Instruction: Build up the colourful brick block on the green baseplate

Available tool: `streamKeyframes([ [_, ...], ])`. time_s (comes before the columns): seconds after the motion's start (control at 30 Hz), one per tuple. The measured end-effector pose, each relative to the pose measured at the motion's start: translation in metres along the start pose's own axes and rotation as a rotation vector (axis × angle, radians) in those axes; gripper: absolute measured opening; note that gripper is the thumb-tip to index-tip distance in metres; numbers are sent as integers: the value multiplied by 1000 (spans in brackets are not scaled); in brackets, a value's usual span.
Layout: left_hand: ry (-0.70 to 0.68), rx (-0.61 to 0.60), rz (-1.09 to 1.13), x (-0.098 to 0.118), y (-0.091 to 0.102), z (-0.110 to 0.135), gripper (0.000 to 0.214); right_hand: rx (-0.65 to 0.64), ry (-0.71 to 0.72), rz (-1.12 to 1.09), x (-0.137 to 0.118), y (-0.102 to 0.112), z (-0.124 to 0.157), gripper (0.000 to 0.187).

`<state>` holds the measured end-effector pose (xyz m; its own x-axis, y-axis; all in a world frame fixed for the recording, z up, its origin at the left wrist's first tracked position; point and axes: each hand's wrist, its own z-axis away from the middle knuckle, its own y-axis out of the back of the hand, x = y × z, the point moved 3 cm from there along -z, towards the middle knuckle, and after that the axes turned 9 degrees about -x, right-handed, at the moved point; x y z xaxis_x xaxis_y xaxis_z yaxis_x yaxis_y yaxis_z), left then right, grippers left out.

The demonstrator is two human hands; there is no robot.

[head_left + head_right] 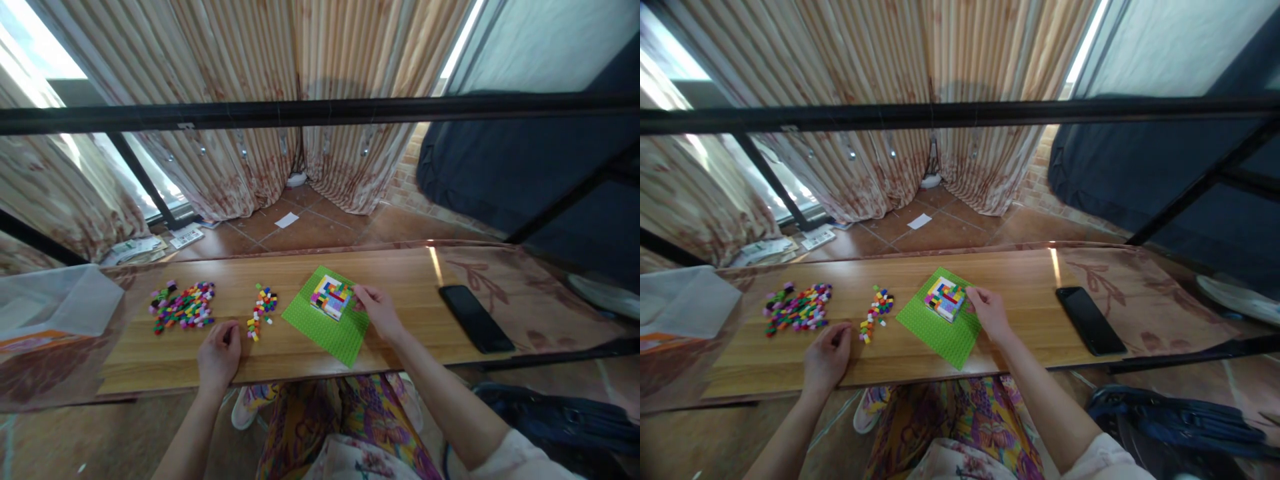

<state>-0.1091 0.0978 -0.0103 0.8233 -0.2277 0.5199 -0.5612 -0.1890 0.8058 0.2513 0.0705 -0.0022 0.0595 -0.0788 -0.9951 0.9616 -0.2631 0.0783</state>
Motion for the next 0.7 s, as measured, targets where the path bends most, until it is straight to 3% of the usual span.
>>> streamKeyframes([
  [0.17,-4,-7,-6,1,1,0,25,138,-9,-44,4,14,12,58],
  [0.33,14,-8,18,-1,-1,1,26,149,16,90,-2,9,31,53],
  [0.53,44,-25,49,0,-4,3,26,-40,159,265,-21,-43,60,36],
  [0.7,62,-29,73,0,-5,4,24,-318,292,413,-25,-97,73,25],
])
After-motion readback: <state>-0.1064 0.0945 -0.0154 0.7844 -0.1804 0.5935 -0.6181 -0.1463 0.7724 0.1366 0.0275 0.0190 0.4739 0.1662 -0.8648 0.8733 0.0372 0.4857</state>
